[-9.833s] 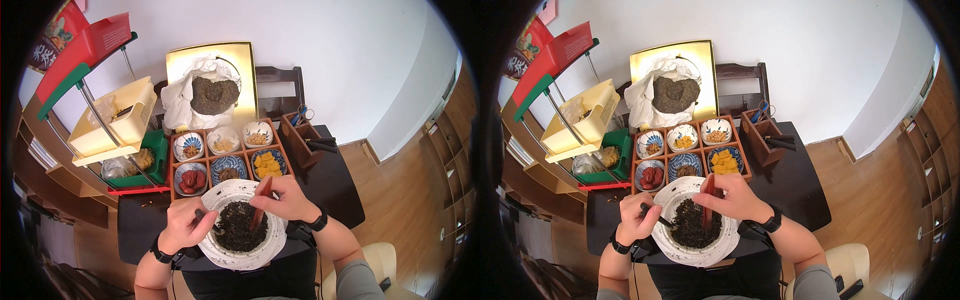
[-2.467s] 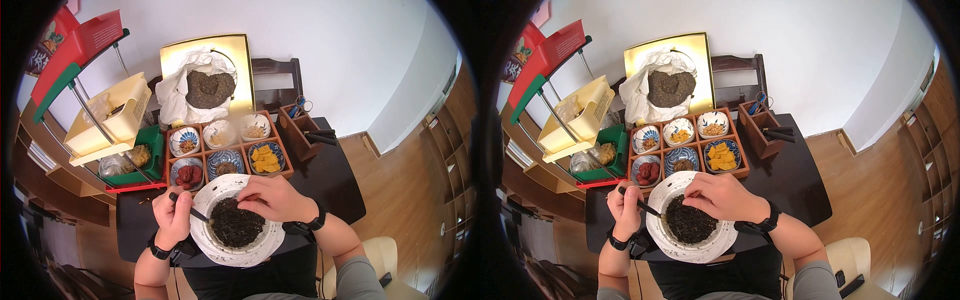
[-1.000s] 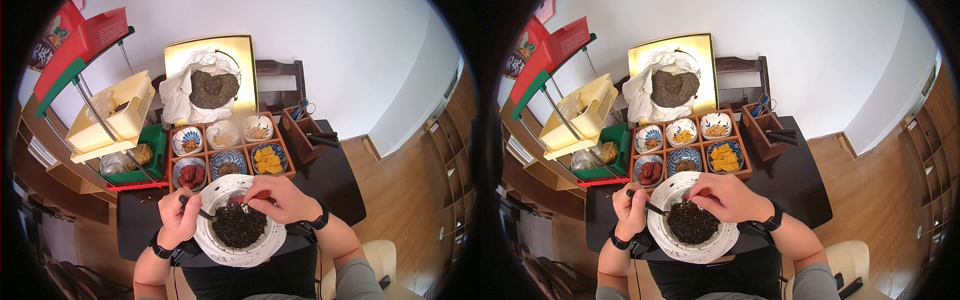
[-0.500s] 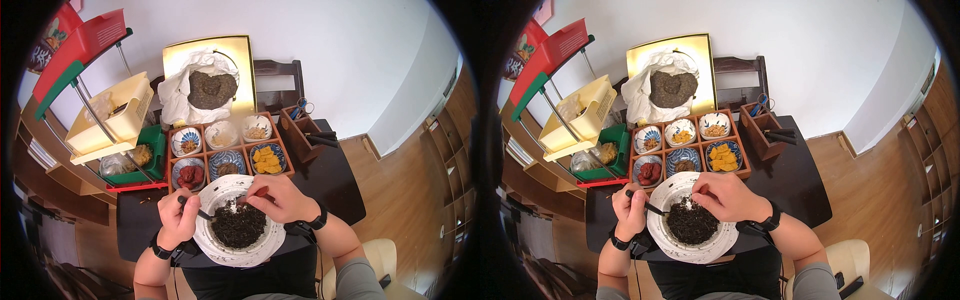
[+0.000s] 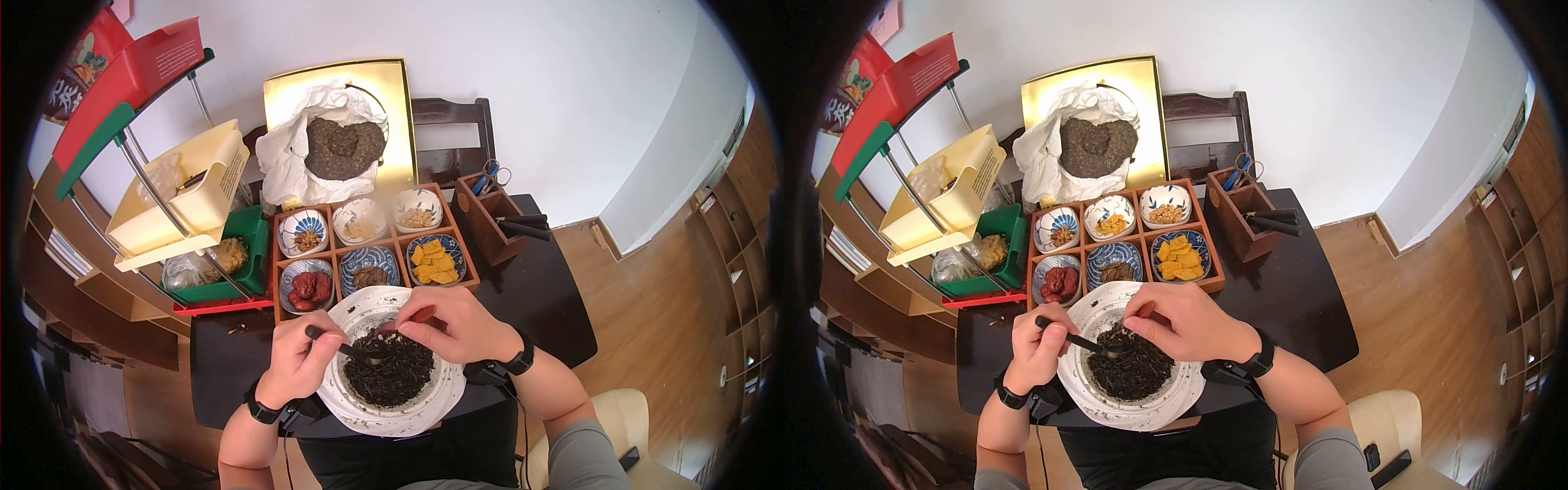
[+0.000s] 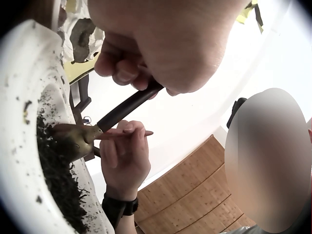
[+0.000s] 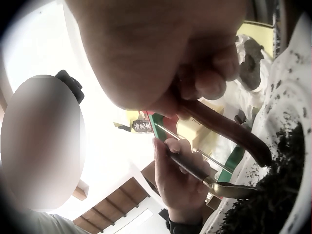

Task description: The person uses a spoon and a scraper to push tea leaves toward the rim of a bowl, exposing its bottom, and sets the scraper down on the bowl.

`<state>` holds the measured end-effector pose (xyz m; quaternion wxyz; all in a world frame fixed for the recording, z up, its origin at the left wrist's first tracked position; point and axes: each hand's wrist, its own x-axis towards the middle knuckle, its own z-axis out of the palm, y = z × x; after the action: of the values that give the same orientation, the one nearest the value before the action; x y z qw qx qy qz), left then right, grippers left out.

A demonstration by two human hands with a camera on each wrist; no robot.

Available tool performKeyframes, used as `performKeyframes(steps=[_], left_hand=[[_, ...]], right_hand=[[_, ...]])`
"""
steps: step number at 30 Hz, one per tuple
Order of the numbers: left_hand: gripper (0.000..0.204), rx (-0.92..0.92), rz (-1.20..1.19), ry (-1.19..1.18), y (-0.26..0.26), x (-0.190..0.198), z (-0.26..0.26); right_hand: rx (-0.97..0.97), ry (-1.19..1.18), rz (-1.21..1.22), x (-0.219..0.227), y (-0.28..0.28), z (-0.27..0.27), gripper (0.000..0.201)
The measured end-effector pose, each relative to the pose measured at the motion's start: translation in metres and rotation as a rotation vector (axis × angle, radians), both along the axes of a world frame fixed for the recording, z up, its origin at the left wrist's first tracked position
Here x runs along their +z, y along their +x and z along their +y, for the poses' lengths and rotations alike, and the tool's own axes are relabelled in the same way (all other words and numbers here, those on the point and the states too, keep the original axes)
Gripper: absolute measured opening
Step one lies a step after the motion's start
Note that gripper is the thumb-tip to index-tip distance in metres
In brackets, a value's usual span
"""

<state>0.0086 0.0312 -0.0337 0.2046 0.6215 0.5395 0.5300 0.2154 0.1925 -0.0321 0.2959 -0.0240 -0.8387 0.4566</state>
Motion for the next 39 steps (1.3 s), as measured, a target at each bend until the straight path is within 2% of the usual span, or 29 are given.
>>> performKeyframes(steps=[2,7,10,13,20,22,28,32,34,35,37,39], left_hand=[[0.019,0.016,-0.002,0.03,-0.001,0.0,-0.001],[0.022,0.197,0.016,0.126,-0.005,-0.005,-0.003],[0.021,0.219,0.054,0.118,-0.003,-0.004,-0.001],[0.02,0.218,0.122,0.125,0.001,0.0,0.0],[0.018,0.214,0.159,0.143,0.002,0.001,0.002],[0.018,0.216,0.169,0.144,0.002,0.002,0.002],[0.019,0.212,0.172,0.137,0.002,0.001,0.002],[0.02,0.21,0.178,0.147,0.002,0.001,0.003],[0.027,0.192,0.209,0.18,0.002,0.0,0.004],[0.027,0.191,0.208,0.18,0.002,0.0,0.004],[0.028,0.194,0.201,0.162,0.001,0.0,0.003],[0.023,0.206,0.191,0.149,0.002,0.002,0.003]], right_hand=[[0.002,0.019,0.035,0.001,-0.001,-0.001,0.01],[0.12,0.031,-0.102,-0.003,0.001,0.002,0.011],[0.092,-0.043,-0.14,0.002,0.006,0.002,0.011],[0.038,-0.011,-0.006,0.003,0.005,0.003,0.011],[-0.019,0.049,-0.016,0.002,0.004,0.0,0.011],[0.005,0.103,0.059,0.002,0.001,0.0,0.01],[-0.038,0.27,0.067,0.004,0.001,0.0,0.009],[-0.034,0.279,-0.015,0.004,0.004,0.001,0.011],[-0.033,0.126,-0.094,0.001,0.005,-0.001,0.02],[-0.034,0.126,-0.095,0.002,0.005,-0.002,0.02],[0.032,-0.039,-0.198,0.006,0.005,-0.005,0.025],[0.033,-0.082,-0.175,0.01,0.004,-0.008,0.024]])
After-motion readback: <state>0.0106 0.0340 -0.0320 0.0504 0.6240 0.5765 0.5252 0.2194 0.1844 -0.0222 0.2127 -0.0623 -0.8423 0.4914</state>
